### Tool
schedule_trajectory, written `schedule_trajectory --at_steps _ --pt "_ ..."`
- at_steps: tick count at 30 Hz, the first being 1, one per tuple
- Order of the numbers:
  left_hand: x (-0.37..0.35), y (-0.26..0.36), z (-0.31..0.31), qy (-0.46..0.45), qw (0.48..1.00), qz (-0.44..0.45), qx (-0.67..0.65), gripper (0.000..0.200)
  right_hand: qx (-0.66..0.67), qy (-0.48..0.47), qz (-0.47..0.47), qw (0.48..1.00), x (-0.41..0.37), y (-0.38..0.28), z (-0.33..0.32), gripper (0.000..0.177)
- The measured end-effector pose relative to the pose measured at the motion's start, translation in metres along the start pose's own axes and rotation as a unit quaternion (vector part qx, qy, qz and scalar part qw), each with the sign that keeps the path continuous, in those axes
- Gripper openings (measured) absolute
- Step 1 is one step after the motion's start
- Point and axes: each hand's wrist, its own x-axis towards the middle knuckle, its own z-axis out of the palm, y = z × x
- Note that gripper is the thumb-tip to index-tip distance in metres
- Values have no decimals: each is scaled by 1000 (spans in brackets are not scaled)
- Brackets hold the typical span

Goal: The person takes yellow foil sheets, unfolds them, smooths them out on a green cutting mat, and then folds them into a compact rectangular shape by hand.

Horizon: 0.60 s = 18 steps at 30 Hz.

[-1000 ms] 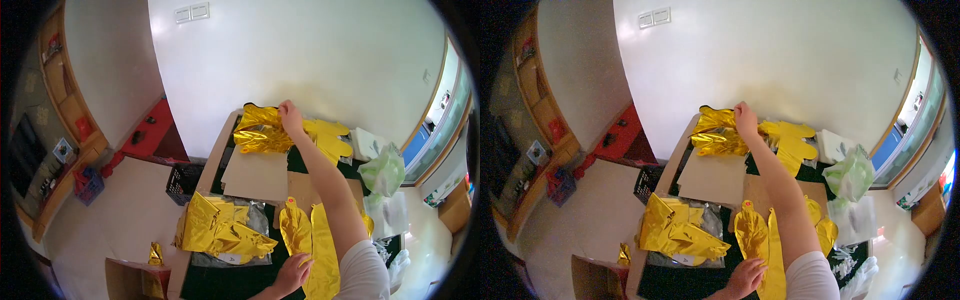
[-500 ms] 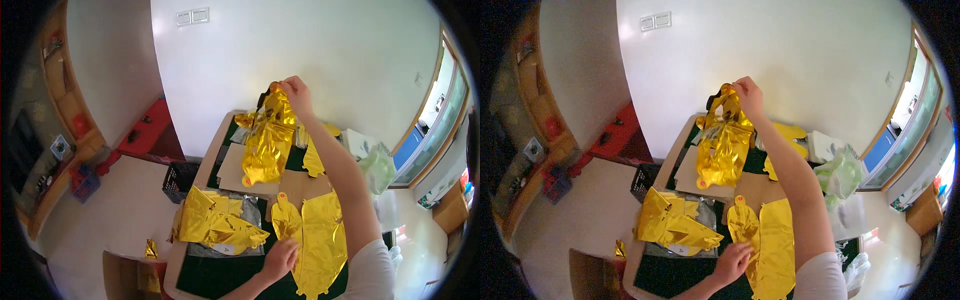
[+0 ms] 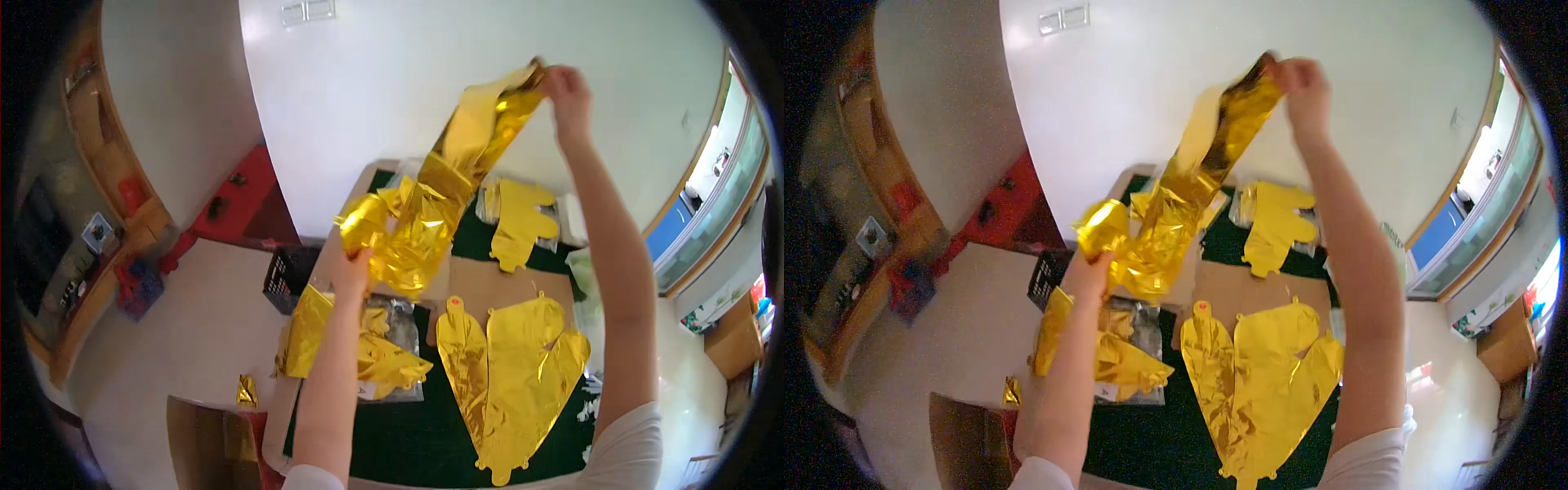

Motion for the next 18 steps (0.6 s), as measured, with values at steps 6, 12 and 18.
schedule_trajectory --at_steps 6,12,18 --pt "20 32 -22 -351 857 179 330 36 -32 90 20 995 30 0 -79 23" --pt "89 -4 77 -306 909 102 266 36 -126 -6 -1 992 22 1 -106 23" --pt "167 -38 129 -201 913 -18 355 37 -81 -28 44 995 15 6 -119 17"
